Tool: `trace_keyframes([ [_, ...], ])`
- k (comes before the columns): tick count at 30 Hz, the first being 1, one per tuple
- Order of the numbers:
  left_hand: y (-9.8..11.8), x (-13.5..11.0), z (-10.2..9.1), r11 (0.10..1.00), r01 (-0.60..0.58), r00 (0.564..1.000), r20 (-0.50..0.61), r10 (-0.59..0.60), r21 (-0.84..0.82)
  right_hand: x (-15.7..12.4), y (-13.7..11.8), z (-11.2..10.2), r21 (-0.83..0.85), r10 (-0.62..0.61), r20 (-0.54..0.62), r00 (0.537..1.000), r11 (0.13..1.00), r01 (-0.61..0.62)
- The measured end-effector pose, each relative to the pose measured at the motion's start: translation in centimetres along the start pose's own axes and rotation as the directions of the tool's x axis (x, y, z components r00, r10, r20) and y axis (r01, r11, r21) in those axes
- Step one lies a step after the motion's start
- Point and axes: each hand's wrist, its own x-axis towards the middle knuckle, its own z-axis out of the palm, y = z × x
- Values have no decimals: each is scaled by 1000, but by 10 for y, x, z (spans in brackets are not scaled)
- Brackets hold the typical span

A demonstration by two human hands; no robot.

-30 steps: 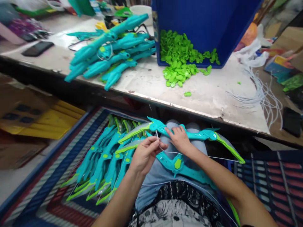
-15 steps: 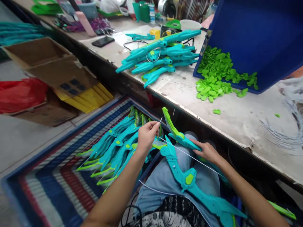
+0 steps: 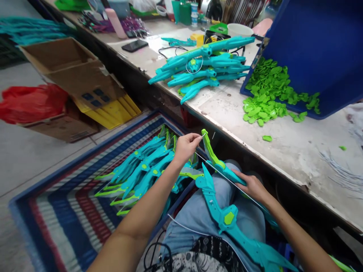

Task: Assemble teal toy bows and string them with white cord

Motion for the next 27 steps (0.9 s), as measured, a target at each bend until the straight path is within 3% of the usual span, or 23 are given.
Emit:
trace_keyframes([
  [7, 4, 6, -4, 1000, -2, 997, 76, 3, -10, 0, 3, 2, 52, -33, -25, 999, 998, 34],
  [14, 5, 10, -11, 999, -30, 987, 157, 26, 21, -2, -1, 0, 2, -10, -11, 1000, 1000, 10],
  [20, 3, 13, 2, 996, 7, 996, 93, 1, -89, -3, 1, 6, -33, -36, -45, 998, 999, 35],
  [27, 5, 12, 3, 953, 120, 977, 203, -63, -279, -8, 3, 8, -30, -148, -156, 977, 989, 145],
])
